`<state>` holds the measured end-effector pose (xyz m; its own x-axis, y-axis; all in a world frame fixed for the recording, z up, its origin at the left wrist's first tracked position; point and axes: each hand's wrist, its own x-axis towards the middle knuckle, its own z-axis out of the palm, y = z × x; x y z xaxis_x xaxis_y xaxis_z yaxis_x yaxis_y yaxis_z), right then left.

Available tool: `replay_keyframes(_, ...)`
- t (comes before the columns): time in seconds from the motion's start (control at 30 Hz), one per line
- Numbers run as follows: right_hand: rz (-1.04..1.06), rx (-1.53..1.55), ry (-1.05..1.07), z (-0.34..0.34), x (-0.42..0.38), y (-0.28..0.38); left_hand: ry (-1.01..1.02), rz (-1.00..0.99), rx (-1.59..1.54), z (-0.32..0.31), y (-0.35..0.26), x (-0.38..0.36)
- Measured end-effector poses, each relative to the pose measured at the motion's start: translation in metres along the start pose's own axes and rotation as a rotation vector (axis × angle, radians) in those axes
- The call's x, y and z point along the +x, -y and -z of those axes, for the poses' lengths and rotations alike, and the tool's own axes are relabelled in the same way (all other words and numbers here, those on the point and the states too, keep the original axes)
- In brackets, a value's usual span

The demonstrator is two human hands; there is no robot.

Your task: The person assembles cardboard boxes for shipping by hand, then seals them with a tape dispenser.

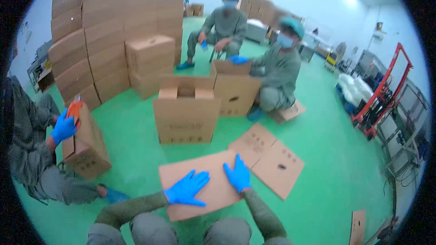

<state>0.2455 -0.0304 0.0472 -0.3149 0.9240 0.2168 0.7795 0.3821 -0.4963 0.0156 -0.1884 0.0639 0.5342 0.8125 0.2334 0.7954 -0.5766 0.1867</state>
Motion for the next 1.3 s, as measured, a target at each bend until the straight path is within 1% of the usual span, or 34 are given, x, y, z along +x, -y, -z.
replay_keyframes(0.1,-0.003,0.016,0.003,-0.005,0.002,0.0,0.042,0.05,-0.065,0.009,-0.004,-0.001)
replay_keyframes(0.2,-0.064,0.035,0.036,-0.001,0.0,0.0,0.048,-0.049,-0.087,0.008,-0.009,-0.004)
replay_keyframes(0.23,-0.043,0.051,0.049,-0.001,0.002,-0.001,0.039,-0.1,-0.166,-0.001,-0.011,-0.002)
replay_keyframes(0.27,-0.052,0.091,0.091,0.004,0.001,0.001,0.027,-0.108,-0.224,-0.011,-0.01,-0.006)
replay_keyframes(0.3,-0.108,0.07,0.139,0.009,0.003,0.017,-0.024,-0.136,-0.249,-0.019,-0.011,-0.007)
replay_keyframes(0.33,-0.124,0.175,0.129,0.002,0.003,0.014,-0.071,-0.157,-0.269,-0.026,-0.008,-0.008)
replay_keyframes(0.4,-0.048,0.092,0.096,-0.013,0.01,-0.004,0.053,-0.119,-0.246,-0.007,-0.012,-0.007)
replay_keyframes(0.47,-0.081,0.133,0.091,-0.013,0.011,-0.002,0.038,-0.075,-0.177,-0.009,-0.015,-0.011)
replay_keyframes(0.5,-0.079,0.153,0.079,-0.013,0.013,0.0,0.022,-0.089,-0.157,-0.01,-0.017,-0.009)
replay_keyframes(0.57,-0.073,0.193,0.059,-0.016,0.014,0.003,0.029,-0.048,-0.153,-0.008,-0.014,-0.01)
replay_keyframes(0.67,-0.124,0.454,0.048,-0.019,0.015,0.011,0.037,0.028,-0.231,0.006,0.0,-0.021)
replay_keyframes(0.7,-0.131,0.497,0.068,-0.027,0.014,-0.001,0.043,0.021,-0.277,0.012,0.004,-0.024)
replay_keyframes(0.73,-0.141,0.529,0.067,-0.038,0.018,-0.021,0.034,0.079,-0.255,0.017,0.004,-0.028)
replay_keyframes(0.77,-0.146,0.408,0.043,-0.043,0.02,-0.026,0.013,0.131,-0.226,0.021,0.008,-0.035)
replay_keyframes(0.8,-0.165,0.559,0.033,-0.052,0.018,-0.034,-0.005,0.162,-0.159,0.016,0.013,-0.045)
replay_keyframes(0.87,-0.267,0.639,-0.003,-0.05,0.011,-0.01,0.024,0.248,0.001,0.018,0.018,-0.062)
replay_keyframes(0.93,-0.266,0.975,0.06,-0.035,0.0,0.027,0.05,0.322,0.072,0.029,0.014,-0.077)
replay_keyframes(1.0,-0.291,1.039,0.047,-0.03,-0.006,0.052,-0.007,0.344,0.03,0.035,0.007,-0.088)
replay_keyframes(1.07,-0.282,0.886,0.079,-0.049,-0.003,0.05,-0.003,0.355,0.024,0.043,-0.009,-0.098)
replay_keyframes(1.13,-0.287,0.846,-0.026,-0.106,0.003,0.038,-0.049,0.343,0.063,0.037,-0.005,-0.09)
replay_keyframes(1.2,-0.338,1.083,0.068,-0.096,-0.008,0.082,-0.069,0.35,0.123,0.03,-0.006,-0.092)
replay_keyframes(1.3,-0.232,1.15,0.371,-0.083,-0.018,0.113,-0.008,0.413,0.134,0.041,-0.017,-0.075)
